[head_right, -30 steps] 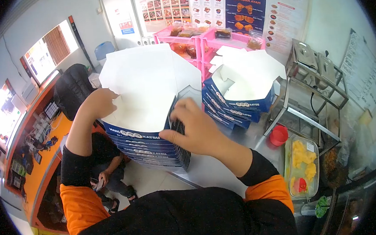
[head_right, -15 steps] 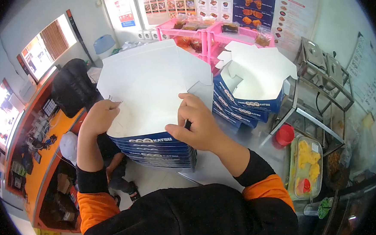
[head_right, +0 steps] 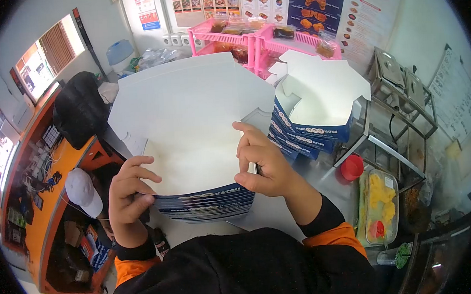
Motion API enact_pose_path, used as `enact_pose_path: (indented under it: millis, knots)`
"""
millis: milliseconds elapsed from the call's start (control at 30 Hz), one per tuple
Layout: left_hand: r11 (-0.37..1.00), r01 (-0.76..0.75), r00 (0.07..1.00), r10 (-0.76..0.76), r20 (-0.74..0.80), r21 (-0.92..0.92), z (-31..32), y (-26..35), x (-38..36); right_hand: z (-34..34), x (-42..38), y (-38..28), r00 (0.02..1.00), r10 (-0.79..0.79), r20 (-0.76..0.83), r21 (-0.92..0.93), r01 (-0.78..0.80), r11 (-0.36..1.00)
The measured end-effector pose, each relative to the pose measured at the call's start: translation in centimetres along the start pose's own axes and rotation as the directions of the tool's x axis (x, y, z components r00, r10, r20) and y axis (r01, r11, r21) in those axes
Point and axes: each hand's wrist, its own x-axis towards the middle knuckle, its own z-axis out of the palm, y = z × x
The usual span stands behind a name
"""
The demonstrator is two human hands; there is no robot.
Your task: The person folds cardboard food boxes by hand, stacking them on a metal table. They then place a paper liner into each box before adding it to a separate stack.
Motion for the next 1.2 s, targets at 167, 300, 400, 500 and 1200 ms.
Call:
enact_pose_path:
  millis: [167,300,400,500,1200]
  knots:
    - [0.988,0.044,0.999,-0.047,-0.015,-0.146,0.2,0.1,0.4,1.0,-0.8,-0.4,0.992,0.008,-0.123,0.084,0.002,0.996]
    - [0.964,0.078,0.98,-0.121,-0.155,-0.255,1.7,0.4,0.6,0.8,-1.6,0.5,0.992,-0.089,-0.087,0.08,0.096,0.992]
    - [0.983,-0.02,0.988,-0.008,-0.153,-0.183,2.0,0.6,0.5,0.8,-2.0,0.5,0.989,-0.089,-0.12,0.081,0.099,0.992]
    - [0.988,-0.046,0.983,0.019,-0.182,-0.149,2.0,0.5,-0.2,1.0,-2.1,0.4,0.986,-0.085,-0.144,0.077,0.097,0.992]
    - [0.995,-0.09,0.888,0.097,-0.45,0.037,6.5,-5.8,2.0,0.0,-2.6,5.4,0.923,0.001,-0.384,0.088,0.036,0.996]
